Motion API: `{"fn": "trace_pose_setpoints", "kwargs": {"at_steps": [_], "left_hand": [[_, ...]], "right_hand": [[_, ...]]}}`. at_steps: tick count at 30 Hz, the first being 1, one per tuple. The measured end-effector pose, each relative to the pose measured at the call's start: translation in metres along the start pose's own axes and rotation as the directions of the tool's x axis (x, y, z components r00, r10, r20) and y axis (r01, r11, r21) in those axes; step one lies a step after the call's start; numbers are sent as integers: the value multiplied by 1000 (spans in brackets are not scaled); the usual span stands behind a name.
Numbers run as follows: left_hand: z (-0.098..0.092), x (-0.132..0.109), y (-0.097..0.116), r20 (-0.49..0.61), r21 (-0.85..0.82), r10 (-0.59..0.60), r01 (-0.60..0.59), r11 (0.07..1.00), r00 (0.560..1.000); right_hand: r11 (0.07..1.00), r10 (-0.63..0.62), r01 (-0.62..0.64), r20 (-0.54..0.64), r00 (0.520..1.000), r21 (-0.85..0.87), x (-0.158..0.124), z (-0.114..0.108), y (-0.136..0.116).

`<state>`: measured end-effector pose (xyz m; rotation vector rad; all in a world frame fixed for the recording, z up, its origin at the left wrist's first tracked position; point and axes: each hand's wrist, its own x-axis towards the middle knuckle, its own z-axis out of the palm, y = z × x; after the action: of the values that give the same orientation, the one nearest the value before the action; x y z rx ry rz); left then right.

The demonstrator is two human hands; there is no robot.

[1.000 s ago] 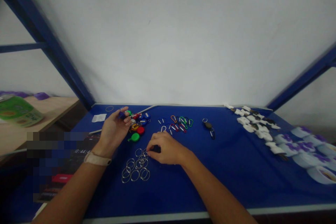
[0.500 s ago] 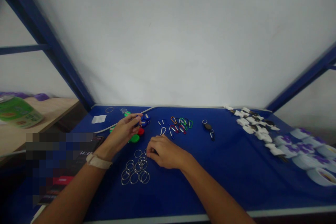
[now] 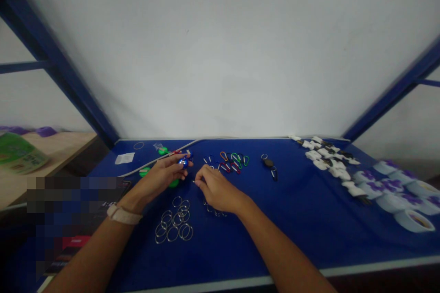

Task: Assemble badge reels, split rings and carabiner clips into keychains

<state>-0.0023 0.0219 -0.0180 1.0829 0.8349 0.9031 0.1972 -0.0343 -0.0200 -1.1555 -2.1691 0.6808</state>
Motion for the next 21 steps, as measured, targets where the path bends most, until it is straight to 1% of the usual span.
{"fn": "trace_pose_setpoints", "kwargs": {"at_steps": [3,6,8,11,13,17,21], "left_hand": [[2,-1,-1,25,76,12,-14,997,1000],[3,-1,-4,-6,155,25,-23,988,1000],[4,0,-5,-31,217,33,-26,976,999],[5,-1,-3,-7,282,36,-32,959,999],[7,-3,0,17,285,27,-31,958,999],[11,-6,7,29,305,0,-9,952,1000],[12,-7,9,60,327,-6,-14,945,998]], "right_hand": [[998,51,-46,-101,994,51,2,-1,4],[990,103,-89,-136,985,107,2,0,5],[987,114,-96,-139,984,128,3,0,5],[988,113,-96,-139,984,124,3,-1,4],[987,118,-101,-134,984,125,4,-1,4],[985,133,-118,-121,984,126,4,-1,3],[990,102,-90,-109,989,111,3,-1,3]]}}
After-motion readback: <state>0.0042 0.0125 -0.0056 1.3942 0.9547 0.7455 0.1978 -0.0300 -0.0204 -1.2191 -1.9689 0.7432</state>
